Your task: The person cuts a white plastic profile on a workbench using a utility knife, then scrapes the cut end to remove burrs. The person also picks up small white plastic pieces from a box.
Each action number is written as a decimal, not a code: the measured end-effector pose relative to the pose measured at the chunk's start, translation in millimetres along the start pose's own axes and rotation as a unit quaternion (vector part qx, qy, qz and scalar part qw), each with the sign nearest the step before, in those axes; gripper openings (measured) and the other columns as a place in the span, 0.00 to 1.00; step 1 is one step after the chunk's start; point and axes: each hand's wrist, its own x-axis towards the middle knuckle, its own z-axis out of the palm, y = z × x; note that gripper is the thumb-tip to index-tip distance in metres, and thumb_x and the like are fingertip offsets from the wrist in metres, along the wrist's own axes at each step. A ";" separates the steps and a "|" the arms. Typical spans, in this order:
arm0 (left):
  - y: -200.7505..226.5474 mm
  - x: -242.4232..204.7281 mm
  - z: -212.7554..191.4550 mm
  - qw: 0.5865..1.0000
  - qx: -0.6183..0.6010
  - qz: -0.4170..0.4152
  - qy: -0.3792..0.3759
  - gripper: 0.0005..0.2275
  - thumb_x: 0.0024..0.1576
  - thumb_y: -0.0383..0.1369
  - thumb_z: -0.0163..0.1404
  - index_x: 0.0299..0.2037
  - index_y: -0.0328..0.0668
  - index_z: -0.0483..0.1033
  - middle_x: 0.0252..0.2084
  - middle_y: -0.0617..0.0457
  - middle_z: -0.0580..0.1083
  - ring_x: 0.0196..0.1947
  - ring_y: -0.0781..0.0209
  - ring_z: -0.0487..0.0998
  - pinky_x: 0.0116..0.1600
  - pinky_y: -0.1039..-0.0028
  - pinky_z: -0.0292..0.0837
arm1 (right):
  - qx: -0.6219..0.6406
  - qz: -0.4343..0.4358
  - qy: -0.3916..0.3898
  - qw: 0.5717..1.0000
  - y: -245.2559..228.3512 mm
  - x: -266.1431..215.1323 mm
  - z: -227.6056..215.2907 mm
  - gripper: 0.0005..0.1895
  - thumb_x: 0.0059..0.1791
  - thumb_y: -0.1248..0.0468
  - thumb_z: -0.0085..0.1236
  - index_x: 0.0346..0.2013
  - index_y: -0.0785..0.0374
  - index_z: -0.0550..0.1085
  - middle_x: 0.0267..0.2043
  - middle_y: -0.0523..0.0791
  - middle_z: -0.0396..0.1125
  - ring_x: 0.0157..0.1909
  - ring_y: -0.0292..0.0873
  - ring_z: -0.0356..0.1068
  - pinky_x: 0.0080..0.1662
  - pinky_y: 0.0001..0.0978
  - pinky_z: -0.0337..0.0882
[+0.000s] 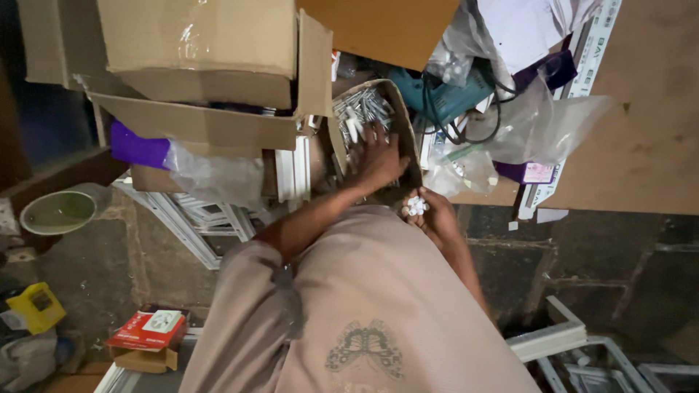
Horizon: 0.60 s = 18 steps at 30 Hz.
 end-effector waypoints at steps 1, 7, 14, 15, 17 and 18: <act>-3.4 -6.6 4.6 0.999 -0.032 0.033 0.019 0.31 0.54 0.47 0.56 0.63 0.35 0.65 0.68 0.25 0.56 0.70 0.19 0.49 0.65 0.29 0.49 | 0.005 0.002 0.001 1.000 0.8 1.2 0.6 0.12 0.57 0.59 0.47 0.40 0.67 0.71 0.35 0.51 0.71 0.33 0.46 0.73 0.32 0.32 0.73; -26.3 -43.5 13.5 0.963 -0.156 0.216 -0.044 0.18 0.57 0.41 0.52 0.52 0.39 0.76 0.67 0.37 0.68 0.71 0.32 0.63 0.71 0.42 0.62 | 0.013 0.000 -0.013 1.000 7.1 0.3 -1.6 0.14 0.58 0.58 0.47 0.41 0.67 0.72 0.34 0.51 0.71 0.32 0.46 0.73 0.33 0.33 0.73; -8.7 -27.3 -14.6 0.998 -0.014 -0.052 0.012 0.40 0.49 0.39 0.61 0.70 0.32 0.54 0.73 0.19 0.41 0.70 0.09 0.42 0.69 0.31 0.43 | -0.007 -0.001 0.024 1.000 2.8 -1.1 5.8 0.13 0.57 0.59 0.46 0.41 0.67 0.71 0.34 0.51 0.72 0.32 0.46 0.73 0.33 0.34 0.73; -7.0 -26.0 -16.2 0.997 -0.029 -0.065 -0.016 0.40 0.50 0.41 0.61 0.70 0.35 0.52 0.73 0.23 0.39 0.71 0.13 0.40 0.69 0.32 0.41 | -0.010 -0.001 0.025 1.000 3.0 -0.9 6.9 0.13 0.57 0.59 0.46 0.41 0.67 0.71 0.34 0.50 0.72 0.32 0.46 0.73 0.33 0.33 0.73; -4.5 -24.6 -15.2 0.991 -0.059 -0.091 -0.072 0.40 0.53 0.43 0.61 0.70 0.42 0.49 0.75 0.32 0.35 0.73 0.20 0.36 0.70 0.35 0.38 | -0.025 -0.008 0.009 1.000 2.8 -0.3 7.6 0.14 0.58 0.58 0.46 0.41 0.67 0.72 0.34 0.51 0.72 0.31 0.45 0.72 0.32 0.32 0.72; -5.1 -23.8 -13.3 0.987 -0.160 0.003 -0.027 0.37 0.53 0.42 0.60 0.70 0.41 0.52 0.76 0.32 0.38 0.74 0.21 0.40 0.71 0.37 0.43 | -0.034 -0.011 0.001 0.999 2.2 0.8 7.2 0.15 0.58 0.57 0.47 0.41 0.67 0.72 0.33 0.52 0.72 0.30 0.45 0.71 0.32 0.32 0.72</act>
